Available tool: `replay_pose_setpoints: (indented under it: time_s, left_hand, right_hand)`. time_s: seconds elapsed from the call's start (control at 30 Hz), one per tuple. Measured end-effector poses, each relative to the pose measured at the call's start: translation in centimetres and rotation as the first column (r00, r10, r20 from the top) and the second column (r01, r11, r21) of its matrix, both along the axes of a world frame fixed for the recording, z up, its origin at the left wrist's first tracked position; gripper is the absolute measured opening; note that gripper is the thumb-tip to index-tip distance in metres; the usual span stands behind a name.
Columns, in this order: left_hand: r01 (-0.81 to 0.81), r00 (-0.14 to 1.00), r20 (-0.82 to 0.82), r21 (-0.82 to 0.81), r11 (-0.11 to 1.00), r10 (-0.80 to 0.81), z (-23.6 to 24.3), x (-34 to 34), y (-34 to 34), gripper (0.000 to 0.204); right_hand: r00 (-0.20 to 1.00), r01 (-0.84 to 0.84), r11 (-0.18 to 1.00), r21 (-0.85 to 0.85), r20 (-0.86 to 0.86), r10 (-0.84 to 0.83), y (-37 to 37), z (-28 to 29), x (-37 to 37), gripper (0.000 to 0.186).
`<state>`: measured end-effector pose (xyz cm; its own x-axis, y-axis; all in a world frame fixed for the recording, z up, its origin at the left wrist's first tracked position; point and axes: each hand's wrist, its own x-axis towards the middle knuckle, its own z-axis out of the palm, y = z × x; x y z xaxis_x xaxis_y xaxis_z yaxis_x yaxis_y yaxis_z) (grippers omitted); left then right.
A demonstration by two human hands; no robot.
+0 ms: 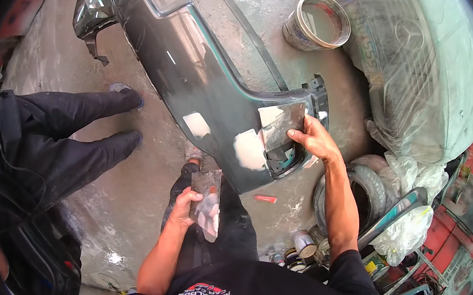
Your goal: The person applies and smooths body filler onto a car bumper using metal spreaders, scraping the tools against each other between applications.
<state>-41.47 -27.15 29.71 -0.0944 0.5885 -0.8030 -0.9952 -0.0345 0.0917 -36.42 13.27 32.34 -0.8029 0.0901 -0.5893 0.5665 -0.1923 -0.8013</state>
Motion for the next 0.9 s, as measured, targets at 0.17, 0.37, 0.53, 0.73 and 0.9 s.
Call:
replay_pose_setpoints:
  time_s: [0.17, 0.37, 0.53, 0.73, 0.9]
  left_hand:
    - [-0.021, 1.000, 0.007, -0.011, 1.000, 0.022, 0.3, 0.4, 1.6, 0.063]
    - [-0.030, 0.999, 0.028, 0.047, 0.998, 0.029, 0.0, 0.1, 1.4, 0.065]
    - [0.000, 1.000, 0.001, 0.016, 1.000, 0.000, -0.4, 0.2, 1.3, 0.072]
    - [0.016, 1.000, 0.009, 0.014, 1.000, -0.016, -0.1, -0.2, 1.7, 0.083]
    - [-0.088, 0.995, -0.041, 0.022, 0.996, 0.089, 0.0, -0.1, 2.2, 0.044]
  right_hand:
    - [0.999, 0.037, 0.999, 0.021, -0.029, -0.036, -0.1, -0.7, 0.5, 0.049]
    - [0.999, 0.030, 0.999, 0.022, -0.026, -0.029, -0.6, -0.4, 0.3, 0.047]
    - [0.999, 0.029, 0.996, 0.082, -0.031, -0.027, -1.0, -0.8, 0.5, 0.047]
    - [0.999, 0.023, 0.906, 0.423, -0.042, -0.006, -1.8, -1.1, 1.1, 0.046]
    - [0.998, 0.052, 0.810, 0.584, -0.004, -0.061, -3.5, 1.2, 0.9, 0.044]
